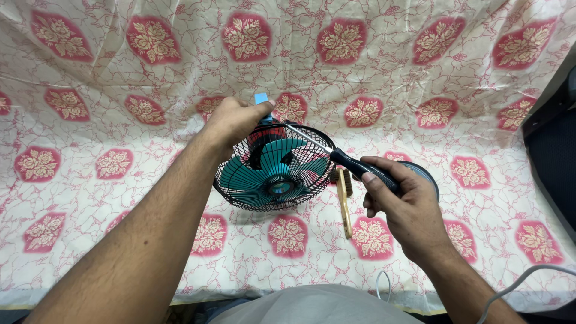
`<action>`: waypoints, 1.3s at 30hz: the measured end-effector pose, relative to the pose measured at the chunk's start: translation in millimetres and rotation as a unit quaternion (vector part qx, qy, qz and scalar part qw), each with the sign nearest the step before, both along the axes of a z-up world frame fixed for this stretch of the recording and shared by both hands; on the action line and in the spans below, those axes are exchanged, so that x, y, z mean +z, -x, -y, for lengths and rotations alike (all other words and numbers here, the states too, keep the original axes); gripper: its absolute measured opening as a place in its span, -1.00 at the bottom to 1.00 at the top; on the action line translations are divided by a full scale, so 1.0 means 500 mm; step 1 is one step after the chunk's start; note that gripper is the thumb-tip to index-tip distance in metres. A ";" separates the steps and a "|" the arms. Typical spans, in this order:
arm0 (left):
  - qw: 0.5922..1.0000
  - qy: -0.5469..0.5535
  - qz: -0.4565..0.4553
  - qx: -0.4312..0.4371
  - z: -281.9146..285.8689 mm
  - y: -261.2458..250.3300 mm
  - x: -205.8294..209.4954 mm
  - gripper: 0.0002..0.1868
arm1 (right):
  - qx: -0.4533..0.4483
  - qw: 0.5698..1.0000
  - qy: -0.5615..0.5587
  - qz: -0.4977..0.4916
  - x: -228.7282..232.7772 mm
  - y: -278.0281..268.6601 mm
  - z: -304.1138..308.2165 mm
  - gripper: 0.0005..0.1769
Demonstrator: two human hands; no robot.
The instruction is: The person uses a screwdriver to loosen and remove the front grille of a small electric fan, then proceeds to unscrew the central nut holding the fan blades. The front grille is placed on the table, and the person continues to loosen the central nut while the fan remains partially disassembled.
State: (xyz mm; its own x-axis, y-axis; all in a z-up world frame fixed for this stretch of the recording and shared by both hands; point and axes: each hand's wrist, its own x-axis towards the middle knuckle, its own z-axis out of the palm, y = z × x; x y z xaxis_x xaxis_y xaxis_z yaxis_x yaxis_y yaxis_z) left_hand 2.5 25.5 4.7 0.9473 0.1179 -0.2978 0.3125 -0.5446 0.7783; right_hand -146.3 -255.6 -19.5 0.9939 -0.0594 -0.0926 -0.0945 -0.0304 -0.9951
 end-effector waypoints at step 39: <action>0.948 0.166 0.175 0.209 0.053 0.082 -0.075 -0.45 | 0.049 0.998 -0.049 -0.007 -0.020 -0.059 0.000 -0.57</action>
State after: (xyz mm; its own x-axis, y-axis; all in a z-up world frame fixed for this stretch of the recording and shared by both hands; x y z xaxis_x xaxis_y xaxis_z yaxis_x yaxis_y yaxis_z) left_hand -38.6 -1.1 -32.9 0.8861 0.4595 -0.0604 0.1379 -0.1369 0.9809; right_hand -116.9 -255.7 -29.5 0.9931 0.0476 -0.1076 -0.1102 0.0578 -0.9922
